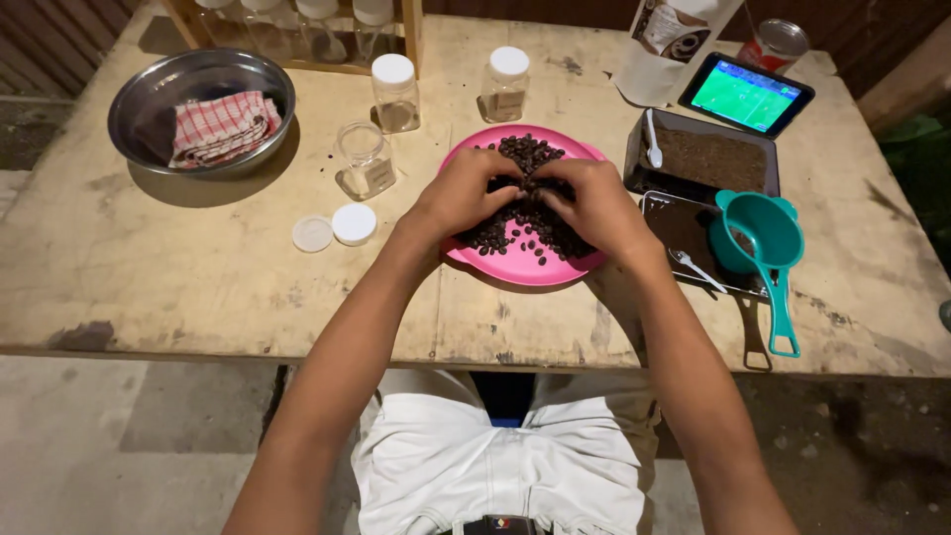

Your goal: Sorting and inspecting roasted coffee beans on a plate.

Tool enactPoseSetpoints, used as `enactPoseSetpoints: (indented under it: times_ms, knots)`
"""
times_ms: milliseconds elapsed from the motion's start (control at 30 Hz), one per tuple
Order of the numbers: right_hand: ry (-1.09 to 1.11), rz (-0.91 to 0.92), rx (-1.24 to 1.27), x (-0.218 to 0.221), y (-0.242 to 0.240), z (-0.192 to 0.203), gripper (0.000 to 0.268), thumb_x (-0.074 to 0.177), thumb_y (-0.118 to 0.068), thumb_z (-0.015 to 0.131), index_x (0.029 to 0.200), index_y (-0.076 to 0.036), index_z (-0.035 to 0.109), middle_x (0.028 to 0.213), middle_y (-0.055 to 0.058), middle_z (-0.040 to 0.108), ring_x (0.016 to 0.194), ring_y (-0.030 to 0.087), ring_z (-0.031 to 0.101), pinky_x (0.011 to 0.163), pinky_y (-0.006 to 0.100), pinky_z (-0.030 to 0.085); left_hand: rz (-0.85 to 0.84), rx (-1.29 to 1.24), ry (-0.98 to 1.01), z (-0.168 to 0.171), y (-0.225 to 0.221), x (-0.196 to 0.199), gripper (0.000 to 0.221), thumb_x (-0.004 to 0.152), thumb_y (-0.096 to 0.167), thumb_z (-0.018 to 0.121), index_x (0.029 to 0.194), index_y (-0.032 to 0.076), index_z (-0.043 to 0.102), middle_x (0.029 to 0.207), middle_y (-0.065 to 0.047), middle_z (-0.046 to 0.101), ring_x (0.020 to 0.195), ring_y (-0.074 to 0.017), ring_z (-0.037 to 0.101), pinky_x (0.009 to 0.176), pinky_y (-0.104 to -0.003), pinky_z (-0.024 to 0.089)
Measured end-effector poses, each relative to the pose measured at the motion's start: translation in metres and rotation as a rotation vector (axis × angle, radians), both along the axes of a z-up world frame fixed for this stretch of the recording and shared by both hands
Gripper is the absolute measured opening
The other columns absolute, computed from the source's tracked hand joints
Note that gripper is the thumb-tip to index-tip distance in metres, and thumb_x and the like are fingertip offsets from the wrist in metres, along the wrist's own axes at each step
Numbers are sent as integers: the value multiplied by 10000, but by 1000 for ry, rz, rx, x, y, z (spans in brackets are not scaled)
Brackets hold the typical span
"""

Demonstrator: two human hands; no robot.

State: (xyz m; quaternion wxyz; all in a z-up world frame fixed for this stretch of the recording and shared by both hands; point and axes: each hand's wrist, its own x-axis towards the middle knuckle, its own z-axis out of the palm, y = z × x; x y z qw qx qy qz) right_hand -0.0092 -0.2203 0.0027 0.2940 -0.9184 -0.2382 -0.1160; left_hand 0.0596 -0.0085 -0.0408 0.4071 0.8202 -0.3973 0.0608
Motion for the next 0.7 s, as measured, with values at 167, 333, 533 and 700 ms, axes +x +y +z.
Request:
enactPoseSetpoints:
  times_ms: [167, 333, 533, 700]
  knots:
    - [13, -60, 145, -5, 6, 12, 237, 884, -102, 771, 1120, -126, 763, 937, 124, 772, 861, 318, 745, 769, 403, 579, 42, -94, 54, 19, 2, -13, 180, 865, 167, 763, 1041, 129, 773, 981, -128, 775, 978, -339, 738, 837, -426, 595]
    - [35, -94, 278, -5, 7, 12, 238, 859, -102, 785, 1087, -172, 777, 745, 53, 763, 648, 176, 747, 674, 293, 578, 80, -201, 104, 29, 0, -19, 169, 876, 150, 748, 1040, 128, 781, 936, -128, 785, 939, -316, 754, 803, -415, 606]
    - [54, -151, 442, -1, 9, 15, 268, 869, -83, 776, 1128, -151, 786, 843, 105, 782, 704, 196, 754, 668, 311, 597, 68, -319, 179, 33, -2, -23, 159, 946, 125, 679, 1054, 56, 773, 942, -197, 774, 932, -352, 751, 783, -437, 613]
    - [96, -198, 539, -2, 12, 21, 291, 875, -75, 769, 1159, -137, 781, 918, 141, 785, 741, 199, 753, 655, 326, 611, 43, -430, 342, 21, -8, -14, 197, 1004, 116, 601, 1102, 54, 760, 909, -174, 780, 824, -243, 772, 650, -321, 629]
